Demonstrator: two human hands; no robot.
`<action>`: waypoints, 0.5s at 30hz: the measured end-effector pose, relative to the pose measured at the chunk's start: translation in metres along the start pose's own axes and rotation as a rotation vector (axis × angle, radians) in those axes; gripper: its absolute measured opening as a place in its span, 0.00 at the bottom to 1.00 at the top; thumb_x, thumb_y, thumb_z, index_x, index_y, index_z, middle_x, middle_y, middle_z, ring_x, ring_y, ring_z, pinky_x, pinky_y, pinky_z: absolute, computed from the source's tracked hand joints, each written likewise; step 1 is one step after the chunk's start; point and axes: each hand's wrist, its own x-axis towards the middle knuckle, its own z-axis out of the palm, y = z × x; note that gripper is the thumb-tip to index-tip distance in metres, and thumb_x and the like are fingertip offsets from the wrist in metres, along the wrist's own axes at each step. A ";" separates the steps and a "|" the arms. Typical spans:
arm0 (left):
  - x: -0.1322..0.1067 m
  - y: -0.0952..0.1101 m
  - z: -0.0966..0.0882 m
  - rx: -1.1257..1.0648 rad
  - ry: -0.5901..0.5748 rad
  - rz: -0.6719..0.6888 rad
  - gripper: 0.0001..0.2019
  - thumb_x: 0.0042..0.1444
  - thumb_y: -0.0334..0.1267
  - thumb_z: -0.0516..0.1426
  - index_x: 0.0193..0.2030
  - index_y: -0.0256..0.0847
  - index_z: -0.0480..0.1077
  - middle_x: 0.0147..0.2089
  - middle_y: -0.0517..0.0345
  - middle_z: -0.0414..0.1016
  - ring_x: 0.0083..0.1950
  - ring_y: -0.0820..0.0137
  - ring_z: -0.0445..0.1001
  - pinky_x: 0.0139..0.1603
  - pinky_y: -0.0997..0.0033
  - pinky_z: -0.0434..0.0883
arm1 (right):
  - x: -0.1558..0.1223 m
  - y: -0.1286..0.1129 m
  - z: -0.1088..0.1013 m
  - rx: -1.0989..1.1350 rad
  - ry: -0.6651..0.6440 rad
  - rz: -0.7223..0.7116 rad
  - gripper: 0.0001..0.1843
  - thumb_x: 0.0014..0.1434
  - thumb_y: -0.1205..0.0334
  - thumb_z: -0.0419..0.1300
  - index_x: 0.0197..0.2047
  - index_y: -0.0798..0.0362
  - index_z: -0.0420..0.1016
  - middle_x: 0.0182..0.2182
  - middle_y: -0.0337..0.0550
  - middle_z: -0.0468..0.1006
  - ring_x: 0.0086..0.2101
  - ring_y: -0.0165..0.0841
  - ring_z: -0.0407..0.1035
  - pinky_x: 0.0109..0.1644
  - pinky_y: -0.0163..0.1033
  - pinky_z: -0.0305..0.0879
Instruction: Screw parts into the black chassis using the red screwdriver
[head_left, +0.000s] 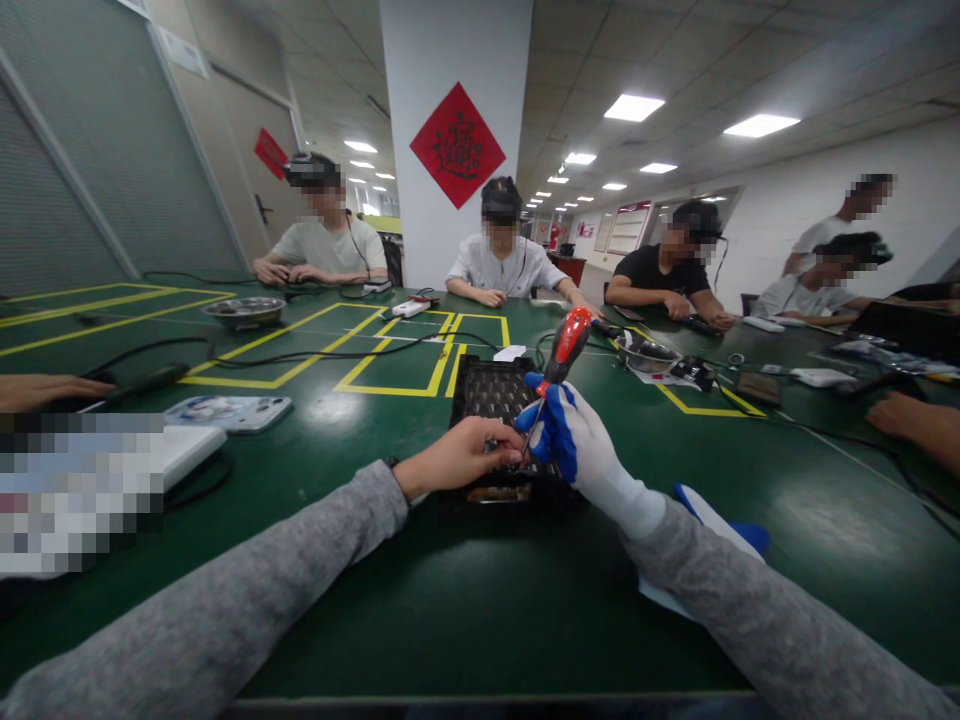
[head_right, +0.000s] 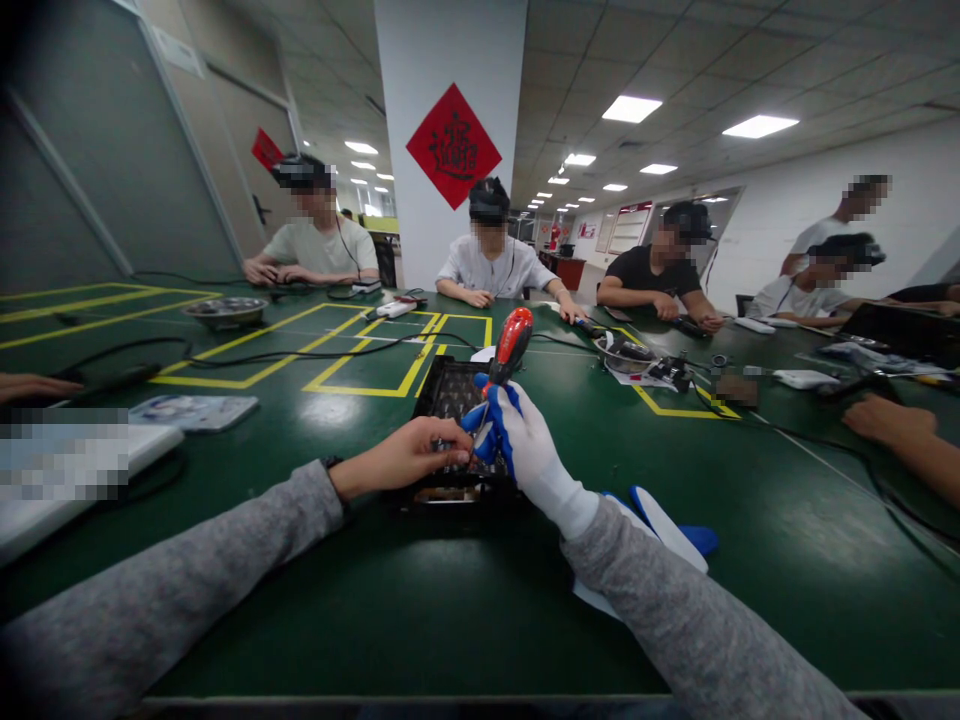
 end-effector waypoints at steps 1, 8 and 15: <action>0.000 0.000 0.000 0.000 -0.003 0.005 0.10 0.56 0.38 0.53 0.37 0.35 0.73 0.36 0.55 0.76 0.38 0.72 0.72 0.43 0.74 0.66 | 0.000 0.000 0.000 0.005 0.001 0.000 0.23 0.56 0.46 0.53 0.50 0.51 0.64 0.24 0.36 0.74 0.17 0.24 0.64 0.19 0.30 0.61; 0.001 -0.001 0.001 -0.051 0.016 -0.075 0.12 0.51 0.41 0.58 0.36 0.33 0.72 0.34 0.55 0.76 0.35 0.72 0.73 0.40 0.73 0.68 | -0.002 -0.003 0.001 -0.003 -0.011 -0.035 0.20 0.56 0.48 0.53 0.49 0.50 0.64 0.25 0.36 0.73 0.18 0.23 0.64 0.20 0.28 0.61; 0.001 -0.003 0.002 -0.032 -0.016 0.003 0.10 0.55 0.38 0.54 0.36 0.34 0.73 0.36 0.55 0.76 0.37 0.72 0.72 0.42 0.73 0.67 | -0.002 -0.002 -0.001 -0.015 -0.028 -0.005 0.23 0.57 0.46 0.51 0.51 0.51 0.64 0.25 0.37 0.74 0.17 0.24 0.64 0.19 0.29 0.61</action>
